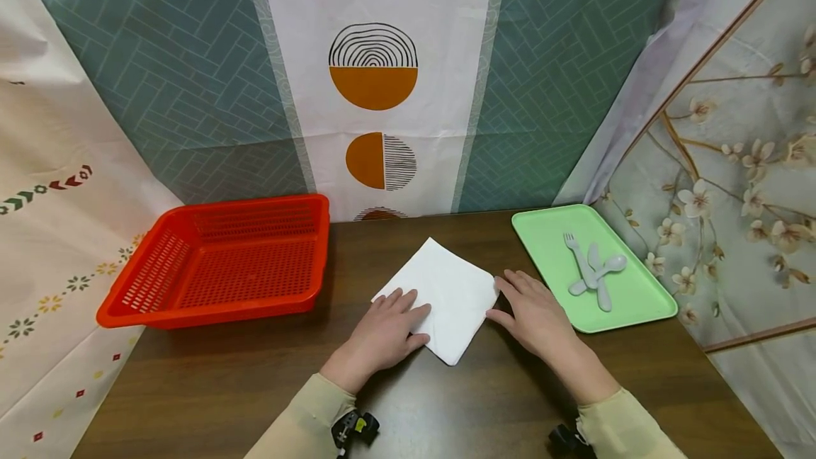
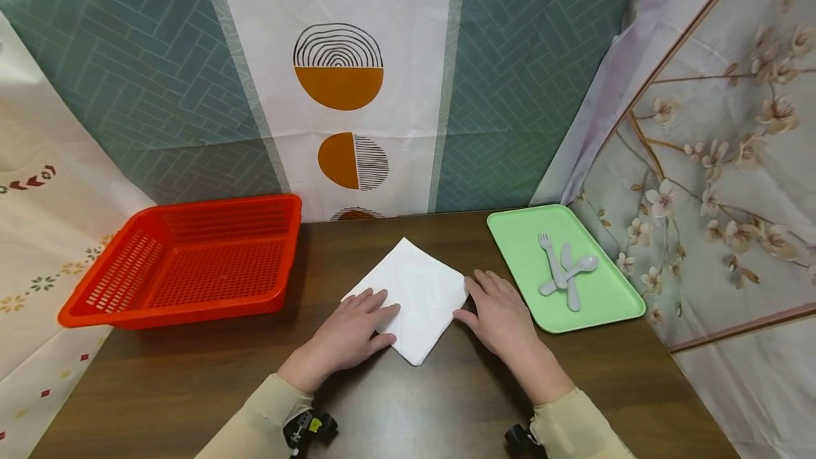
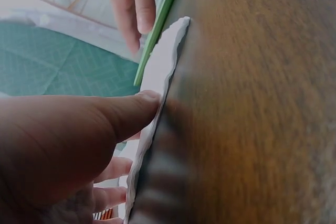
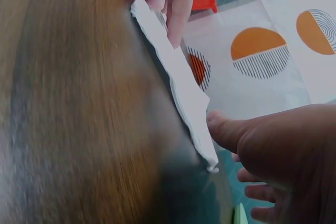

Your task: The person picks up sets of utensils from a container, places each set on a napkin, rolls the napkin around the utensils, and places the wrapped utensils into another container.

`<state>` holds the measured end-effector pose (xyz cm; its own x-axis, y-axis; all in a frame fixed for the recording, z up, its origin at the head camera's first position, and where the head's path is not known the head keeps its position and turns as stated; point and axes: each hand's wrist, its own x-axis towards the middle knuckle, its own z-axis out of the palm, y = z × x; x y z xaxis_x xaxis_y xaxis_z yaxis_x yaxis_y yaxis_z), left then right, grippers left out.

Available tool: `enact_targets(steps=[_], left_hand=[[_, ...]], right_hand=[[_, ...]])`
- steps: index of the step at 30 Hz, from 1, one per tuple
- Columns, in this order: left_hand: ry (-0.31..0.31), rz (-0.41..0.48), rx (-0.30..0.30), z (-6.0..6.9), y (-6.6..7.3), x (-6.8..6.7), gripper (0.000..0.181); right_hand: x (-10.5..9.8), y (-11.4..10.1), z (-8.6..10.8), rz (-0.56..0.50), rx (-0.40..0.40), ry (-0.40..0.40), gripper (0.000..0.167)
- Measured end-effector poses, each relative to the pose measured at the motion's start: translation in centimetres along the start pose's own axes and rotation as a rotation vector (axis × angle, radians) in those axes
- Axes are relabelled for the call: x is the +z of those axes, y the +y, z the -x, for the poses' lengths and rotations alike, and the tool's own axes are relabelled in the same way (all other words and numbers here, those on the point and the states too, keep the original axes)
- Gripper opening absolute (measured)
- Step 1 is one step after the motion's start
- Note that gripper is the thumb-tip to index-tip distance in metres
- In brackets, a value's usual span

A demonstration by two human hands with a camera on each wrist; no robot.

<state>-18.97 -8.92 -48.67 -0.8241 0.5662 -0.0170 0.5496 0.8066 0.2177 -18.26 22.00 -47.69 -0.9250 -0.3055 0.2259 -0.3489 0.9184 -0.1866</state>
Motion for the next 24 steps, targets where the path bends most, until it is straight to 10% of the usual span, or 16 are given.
enact_targets(steps=[24], left_hand=[[0.024, -0.024, 0.037, 0.3, -0.1, 0.4, 0.049]], right_hand=[[-2.1, 5.4, 0.9, 0.060, 0.084, 0.049, 0.069]])
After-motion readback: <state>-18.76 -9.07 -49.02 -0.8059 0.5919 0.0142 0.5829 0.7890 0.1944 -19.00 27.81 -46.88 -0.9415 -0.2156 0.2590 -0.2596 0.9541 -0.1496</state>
